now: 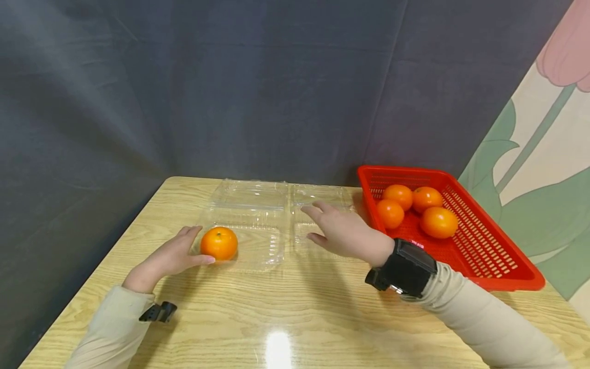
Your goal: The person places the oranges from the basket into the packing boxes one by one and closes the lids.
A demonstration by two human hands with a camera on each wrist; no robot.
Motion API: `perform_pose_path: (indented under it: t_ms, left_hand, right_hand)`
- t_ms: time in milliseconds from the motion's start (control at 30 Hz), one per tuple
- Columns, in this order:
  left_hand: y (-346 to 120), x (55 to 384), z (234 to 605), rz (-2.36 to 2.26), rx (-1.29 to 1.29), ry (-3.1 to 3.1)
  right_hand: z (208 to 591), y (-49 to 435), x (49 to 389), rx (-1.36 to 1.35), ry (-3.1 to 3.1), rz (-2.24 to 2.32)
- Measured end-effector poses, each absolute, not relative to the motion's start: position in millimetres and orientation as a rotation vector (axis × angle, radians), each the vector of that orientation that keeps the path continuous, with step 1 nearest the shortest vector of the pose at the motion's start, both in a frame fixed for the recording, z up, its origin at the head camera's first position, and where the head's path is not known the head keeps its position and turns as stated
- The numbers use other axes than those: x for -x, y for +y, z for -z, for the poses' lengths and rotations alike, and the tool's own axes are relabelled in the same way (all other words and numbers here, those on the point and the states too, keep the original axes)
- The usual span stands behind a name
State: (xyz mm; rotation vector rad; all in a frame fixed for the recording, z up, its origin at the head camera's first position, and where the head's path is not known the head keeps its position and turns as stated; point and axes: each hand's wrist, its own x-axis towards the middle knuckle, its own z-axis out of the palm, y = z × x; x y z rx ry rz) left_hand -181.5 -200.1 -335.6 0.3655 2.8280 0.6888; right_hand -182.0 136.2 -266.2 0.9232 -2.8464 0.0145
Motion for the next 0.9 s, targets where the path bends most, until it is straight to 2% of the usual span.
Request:
perform_pose_path:
  t_ms: [900]
  left_hand:
    - [-199, 182, 335, -0.7, -0.361, 2.829]
  right_hand:
    - [249, 219, 211, -0.621, -2.92, 0.028]
